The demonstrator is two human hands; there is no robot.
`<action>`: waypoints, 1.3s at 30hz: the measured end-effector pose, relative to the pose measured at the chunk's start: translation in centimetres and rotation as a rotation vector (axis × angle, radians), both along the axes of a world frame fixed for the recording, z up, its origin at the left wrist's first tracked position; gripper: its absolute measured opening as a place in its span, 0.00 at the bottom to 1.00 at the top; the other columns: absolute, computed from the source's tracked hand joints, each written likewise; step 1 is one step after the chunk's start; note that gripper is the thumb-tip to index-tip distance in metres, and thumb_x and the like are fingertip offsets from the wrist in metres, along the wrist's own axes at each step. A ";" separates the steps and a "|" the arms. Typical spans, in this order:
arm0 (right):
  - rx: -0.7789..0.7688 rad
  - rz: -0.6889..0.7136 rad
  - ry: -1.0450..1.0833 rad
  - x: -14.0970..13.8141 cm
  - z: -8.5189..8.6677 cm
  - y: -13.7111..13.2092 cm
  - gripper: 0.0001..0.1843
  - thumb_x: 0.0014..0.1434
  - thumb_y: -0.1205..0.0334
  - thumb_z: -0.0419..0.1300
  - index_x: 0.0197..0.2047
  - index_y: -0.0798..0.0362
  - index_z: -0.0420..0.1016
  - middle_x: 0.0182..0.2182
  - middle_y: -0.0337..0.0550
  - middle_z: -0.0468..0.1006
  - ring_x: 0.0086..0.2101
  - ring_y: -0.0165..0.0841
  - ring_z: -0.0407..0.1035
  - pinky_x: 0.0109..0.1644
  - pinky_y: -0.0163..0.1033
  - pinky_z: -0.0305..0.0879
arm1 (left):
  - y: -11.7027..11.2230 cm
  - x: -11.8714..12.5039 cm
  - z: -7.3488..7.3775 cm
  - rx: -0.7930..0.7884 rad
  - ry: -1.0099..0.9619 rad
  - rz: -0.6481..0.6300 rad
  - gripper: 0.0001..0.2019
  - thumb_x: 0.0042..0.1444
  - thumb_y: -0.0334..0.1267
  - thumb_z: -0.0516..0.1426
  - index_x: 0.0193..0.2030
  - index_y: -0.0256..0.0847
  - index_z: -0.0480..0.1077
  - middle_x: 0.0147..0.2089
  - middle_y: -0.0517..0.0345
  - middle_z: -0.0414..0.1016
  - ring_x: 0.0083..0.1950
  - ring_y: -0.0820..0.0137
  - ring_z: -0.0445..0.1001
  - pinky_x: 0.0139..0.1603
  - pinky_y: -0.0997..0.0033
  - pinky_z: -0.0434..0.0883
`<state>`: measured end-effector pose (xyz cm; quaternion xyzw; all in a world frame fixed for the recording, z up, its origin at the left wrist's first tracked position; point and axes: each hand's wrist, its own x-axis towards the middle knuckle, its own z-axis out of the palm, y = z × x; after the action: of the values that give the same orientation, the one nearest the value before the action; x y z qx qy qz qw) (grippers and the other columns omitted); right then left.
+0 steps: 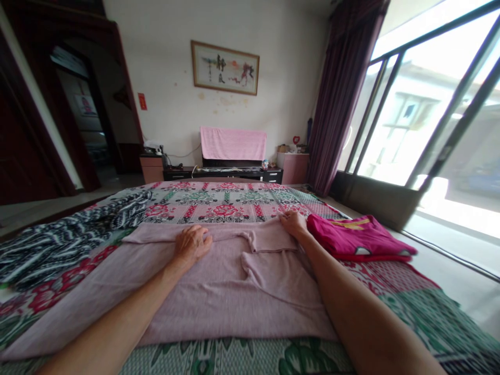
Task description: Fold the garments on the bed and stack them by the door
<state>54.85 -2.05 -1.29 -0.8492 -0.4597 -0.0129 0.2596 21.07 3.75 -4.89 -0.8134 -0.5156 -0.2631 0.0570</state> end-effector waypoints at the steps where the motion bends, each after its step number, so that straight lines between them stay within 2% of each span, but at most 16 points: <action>1: -0.005 -0.008 -0.014 -0.2 0.1 -0.1 0.20 0.58 0.53 0.54 0.48 0.53 0.78 0.41 0.52 0.79 0.44 0.42 0.72 0.45 0.39 0.64 | 0.0 0.0 0.0 -0.003 0.005 0.003 0.14 0.55 0.41 0.51 0.43 0.44 0.75 0.49 0.53 0.76 0.50 0.62 0.72 0.53 0.64 0.66; 3: 0.035 -0.019 -0.065 -0.9 0.8 -0.4 0.22 0.58 0.57 0.55 0.53 0.54 0.74 0.47 0.54 0.76 0.47 0.43 0.70 0.47 0.40 0.64 | -0.1 0.0 0.1 -0.005 0.016 0.009 0.14 0.55 0.41 0.51 0.42 0.44 0.75 0.48 0.54 0.76 0.50 0.63 0.72 0.53 0.65 0.66; 5: 0.126 0.035 -0.137 -1.9 1.6 -0.6 0.23 0.57 0.63 0.54 0.56 0.54 0.71 0.51 0.53 0.73 0.48 0.41 0.69 0.49 0.39 0.63 | -0.2 0.0 0.2 -0.002 0.021 0.010 0.14 0.55 0.41 0.51 0.42 0.43 0.76 0.48 0.53 0.76 0.49 0.63 0.72 0.52 0.65 0.66; 8: 0.192 0.291 -0.212 -3.9 2.3 -0.6 0.18 0.58 0.66 0.52 0.49 0.51 0.76 0.46 0.46 0.77 0.44 0.35 0.70 0.48 0.34 0.62 | -0.2 0.0 0.1 0.009 0.015 0.001 0.15 0.55 0.42 0.51 0.41 0.43 0.76 0.46 0.52 0.76 0.48 0.62 0.73 0.51 0.65 0.66; 10: 0.144 0.471 -0.251 -5.1 2.2 -0.5 0.16 0.58 0.65 0.52 0.43 0.50 0.79 0.41 0.43 0.79 0.40 0.32 0.71 0.46 0.32 0.61 | -0.1 0.0 0.1 0.016 0.014 -0.008 0.14 0.54 0.42 0.51 0.41 0.43 0.76 0.45 0.52 0.77 0.48 0.63 0.73 0.51 0.65 0.66; 12: 0.043 0.545 -0.298 -5.9 1.9 -0.5 0.14 0.57 0.65 0.53 0.38 0.50 0.80 0.38 0.43 0.80 0.39 0.33 0.71 0.45 0.32 0.61 | 0.0 -0.1 0.1 0.017 0.019 -0.007 0.14 0.55 0.41 0.51 0.41 0.42 0.76 0.45 0.52 0.77 0.48 0.63 0.72 0.51 0.66 0.66; 14: -0.047 0.512 -0.318 -6.0 1.6 -0.6 0.13 0.56 0.63 0.54 0.36 0.51 0.81 0.36 0.44 0.80 0.38 0.33 0.72 0.43 0.32 0.61 | 0.0 -0.1 0.0 0.010 0.028 -0.002 0.15 0.55 0.41 0.51 0.42 0.42 0.76 0.46 0.52 0.77 0.48 0.63 0.72 0.51 0.66 0.66; 16: -0.071 0.412 -0.288 -5.4 1.6 -0.7 0.14 0.56 0.62 0.53 0.36 0.52 0.81 0.35 0.46 0.81 0.37 0.34 0.72 0.42 0.32 0.61 | 0.0 0.0 0.0 0.001 0.037 0.001 0.15 0.55 0.42 0.50 0.42 0.41 0.76 0.46 0.51 0.76 0.49 0.63 0.72 0.51 0.66 0.65; 19: -0.011 0.190 -0.200 -3.6 1.8 -0.7 0.16 0.57 0.63 0.52 0.41 0.52 0.80 0.37 0.47 0.81 0.38 0.36 0.73 0.42 0.34 0.62 | -0.1 0.0 0.0 -0.006 0.036 0.005 0.16 0.55 0.42 0.50 0.43 0.42 0.75 0.47 0.51 0.76 0.49 0.62 0.72 0.52 0.65 0.65; 21: 0.045 0.091 -0.162 -2.6 1.8 -0.6 0.17 0.57 0.65 0.52 0.44 0.53 0.79 0.39 0.48 0.81 0.41 0.37 0.73 0.43 0.35 0.62 | -0.2 0.0 0.0 -0.007 0.033 0.008 0.16 0.55 0.42 0.50 0.43 0.42 0.75 0.47 0.51 0.76 0.49 0.62 0.72 0.52 0.65 0.65; 23: 0.126 0.115 -0.155 -2.0 1.4 -0.3 0.18 0.56 0.67 0.52 0.46 0.52 0.79 0.41 0.47 0.80 0.42 0.36 0.73 0.46 0.35 0.62 | -0.2 0.1 0.1 -0.009 0.036 0.008 0.15 0.55 0.42 0.50 0.43 0.42 0.75 0.47 0.51 0.76 0.49 0.62 0.72 0.51 0.65 0.65; 26: 0.223 0.293 -0.169 -2.4 0.8 0.2 0.17 0.57 0.68 0.52 0.45 0.51 0.78 0.42 0.44 0.80 0.40 0.33 0.72 0.47 0.33 0.62 | -0.2 0.1 0.1 -0.011 0.034 0.014 0.14 0.55 0.42 0.50 0.41 0.43 0.75 0.46 0.51 0.76 0.49 0.62 0.72 0.51 0.65 0.66; 30: 0.172 0.456 -0.204 -3.6 0.3 0.4 0.15 0.58 0.66 0.53 0.44 0.50 0.79 0.42 0.42 0.80 0.39 0.31 0.72 0.46 0.31 0.62 | -0.3 0.1 0.2 -0.003 0.024 0.010 0.15 0.55 0.42 0.50 0.41 0.43 0.76 0.46 0.51 0.76 0.49 0.61 0.73 0.50 0.64 0.66; 34: 0.004 0.438 -0.279 -4.1 0.5 0.2 0.14 0.59 0.62 0.52 0.37 0.52 0.80 0.35 0.46 0.81 0.37 0.33 0.73 0.42 0.32 0.61 | -0.3 0.2 0.1 0.014 0.015 0.006 0.15 0.55 0.41 0.51 0.41 0.42 0.76 0.46 0.51 0.77 0.48 0.61 0.73 0.50 0.65 0.66; 37: -0.006 0.384 -0.281 -3.9 0.8 0.0 0.15 0.58 0.64 0.52 0.38 0.54 0.81 0.35 0.47 0.82 0.37 0.33 0.73 0.41 0.31 0.61 | -0.4 0.2 0.2 0.017 0.022 0.010 0.14 0.55 0.42 0.51 0.40 0.43 0.76 0.45 0.52 0.77 0.47 0.62 0.73 0.48 0.65 0.67; 39: -0.009 0.398 -0.268 -3.8 0.9 -0.1 0.14 0.56 0.65 0.53 0.38 0.53 0.81 0.36 0.45 0.82 0.37 0.32 0.73 0.41 0.30 0.61 | -0.4 0.3 0.2 0.012 0.027 0.017 0.14 0.55 0.42 0.51 0.40 0.44 0.76 0.45 0.52 0.77 0.47 0.62 0.73 0.47 0.65 0.67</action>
<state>51.01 -2.10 -0.35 -0.7336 -0.6486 -0.0721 0.1898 21.33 3.33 -4.71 -0.8122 -0.5199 -0.2548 0.0710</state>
